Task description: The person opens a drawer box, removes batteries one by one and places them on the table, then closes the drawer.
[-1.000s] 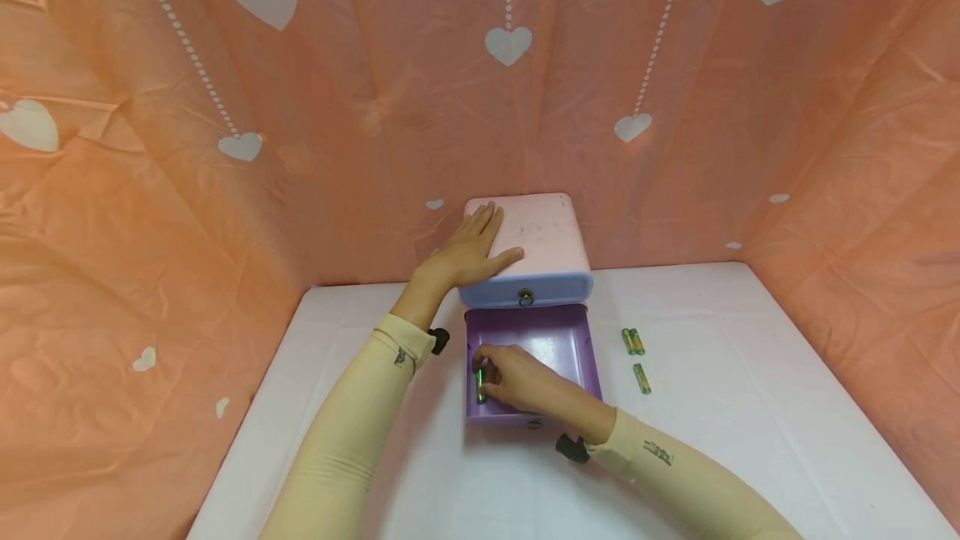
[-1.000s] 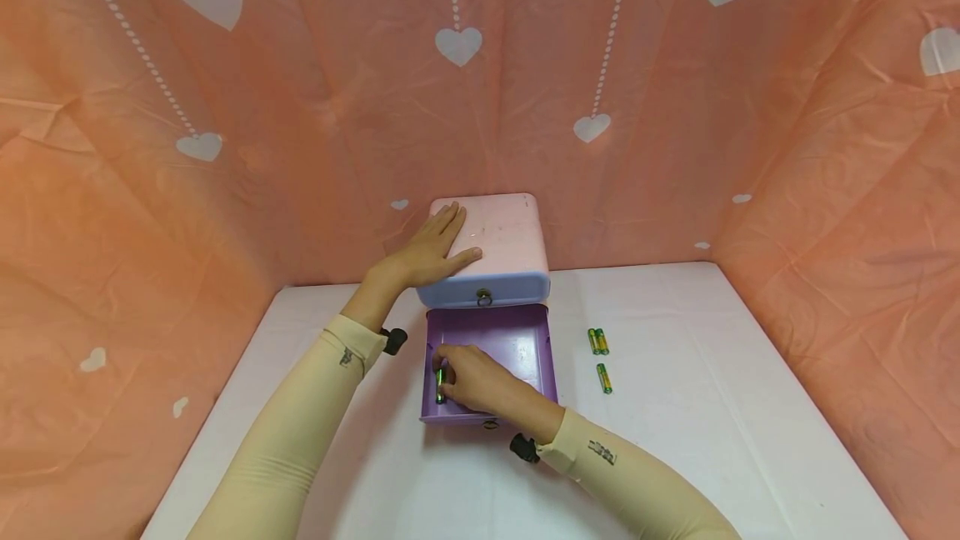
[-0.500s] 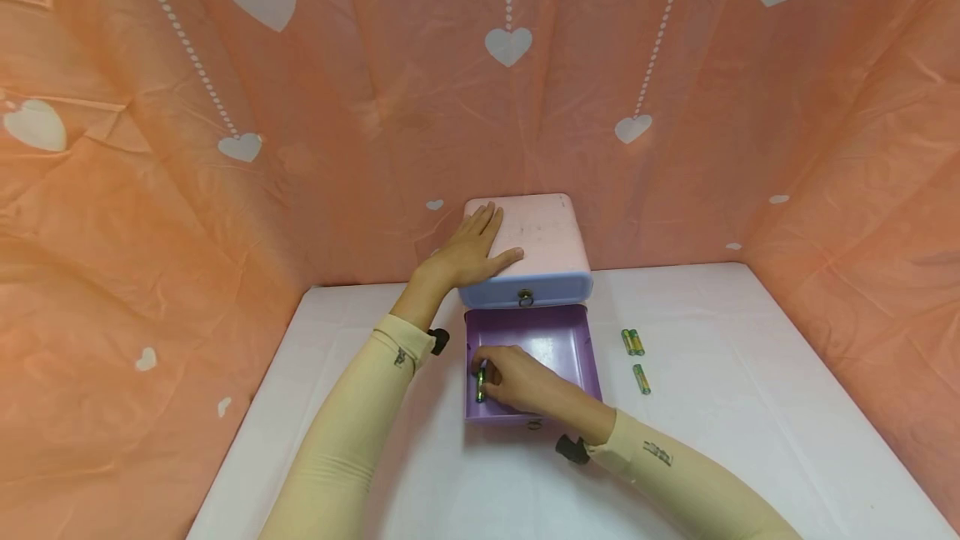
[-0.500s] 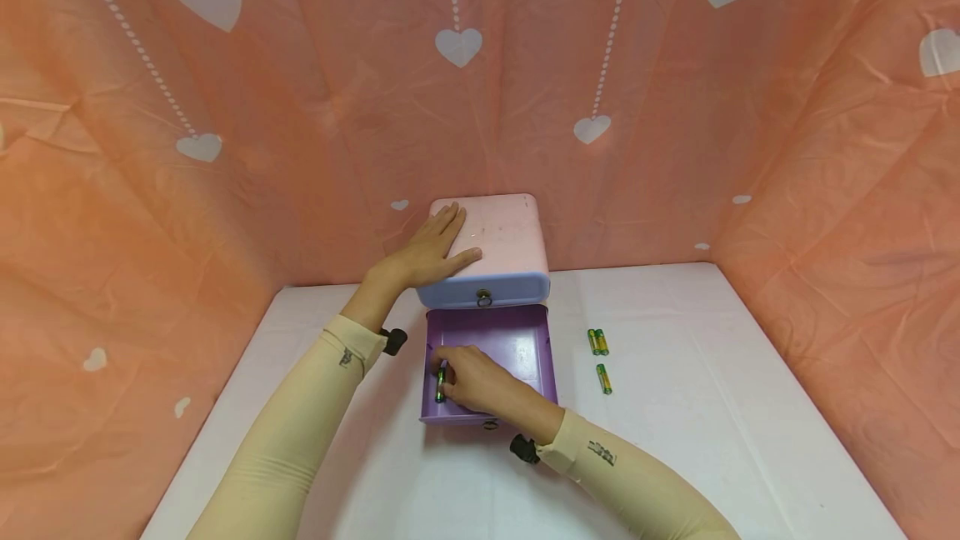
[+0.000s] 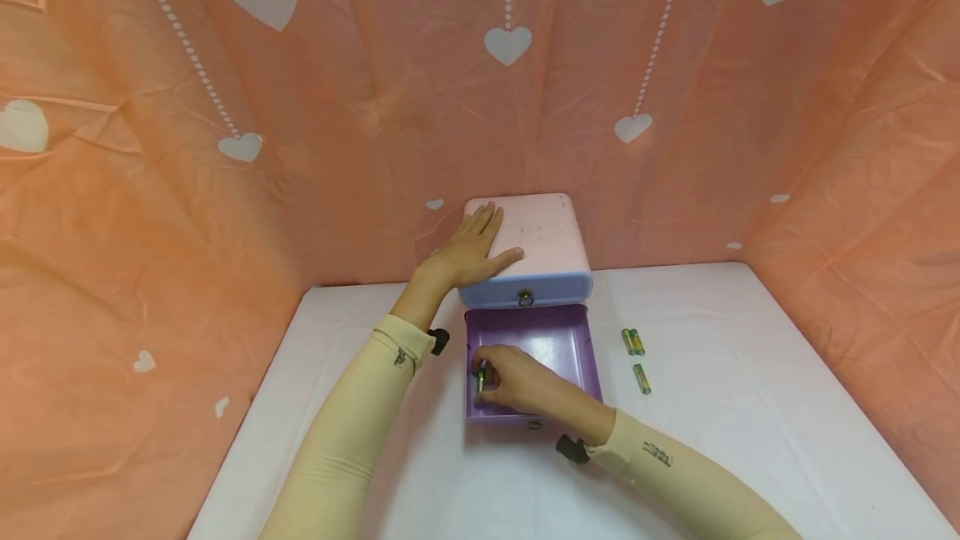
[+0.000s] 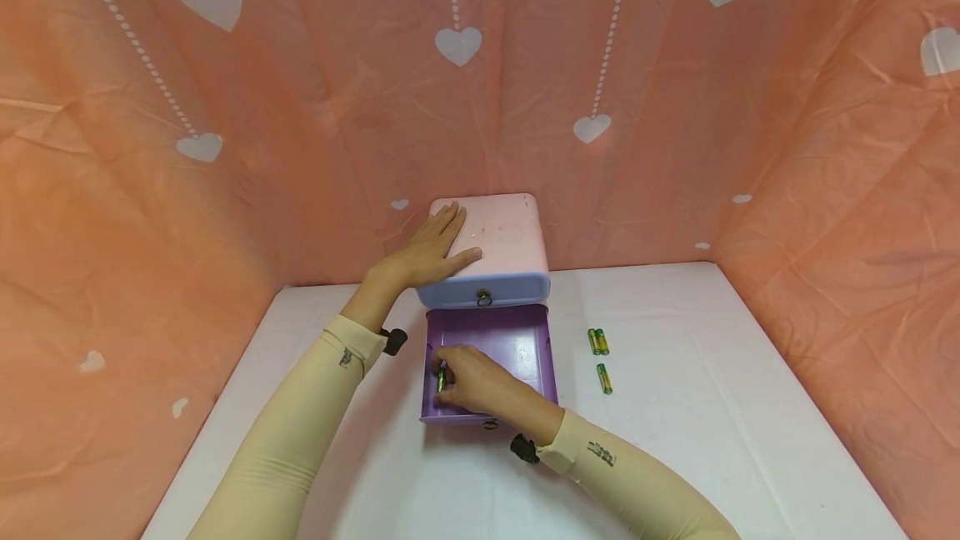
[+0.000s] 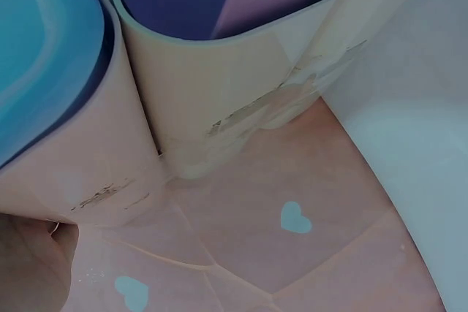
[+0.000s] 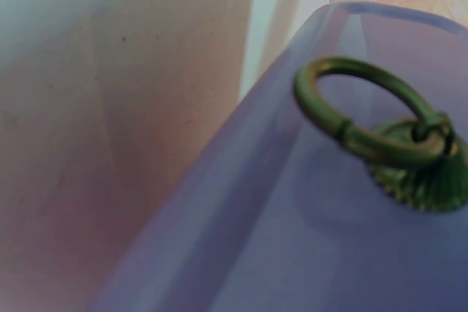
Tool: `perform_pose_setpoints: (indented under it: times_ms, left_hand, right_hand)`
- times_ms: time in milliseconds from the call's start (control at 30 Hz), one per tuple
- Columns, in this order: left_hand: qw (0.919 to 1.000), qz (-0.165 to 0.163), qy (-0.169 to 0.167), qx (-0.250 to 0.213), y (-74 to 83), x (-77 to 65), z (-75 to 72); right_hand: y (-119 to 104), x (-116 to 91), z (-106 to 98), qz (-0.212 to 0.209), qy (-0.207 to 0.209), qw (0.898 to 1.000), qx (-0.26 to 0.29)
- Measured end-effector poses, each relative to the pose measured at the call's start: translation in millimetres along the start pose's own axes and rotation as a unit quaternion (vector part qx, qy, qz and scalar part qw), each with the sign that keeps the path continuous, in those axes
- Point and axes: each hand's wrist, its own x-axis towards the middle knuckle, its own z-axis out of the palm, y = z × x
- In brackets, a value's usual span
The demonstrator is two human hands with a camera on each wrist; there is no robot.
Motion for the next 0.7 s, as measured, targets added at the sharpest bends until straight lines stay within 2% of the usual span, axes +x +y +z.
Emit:
perform_pose_setpoints:
  times_ms: [700]
  left_hand:
    - [1.0,0.001,0.008,-0.004,-1.8,1.0,2.6]
  right_hand:
    - [-0.3,-3.8,-0.6,0.033,0.018,0.998,-0.054]
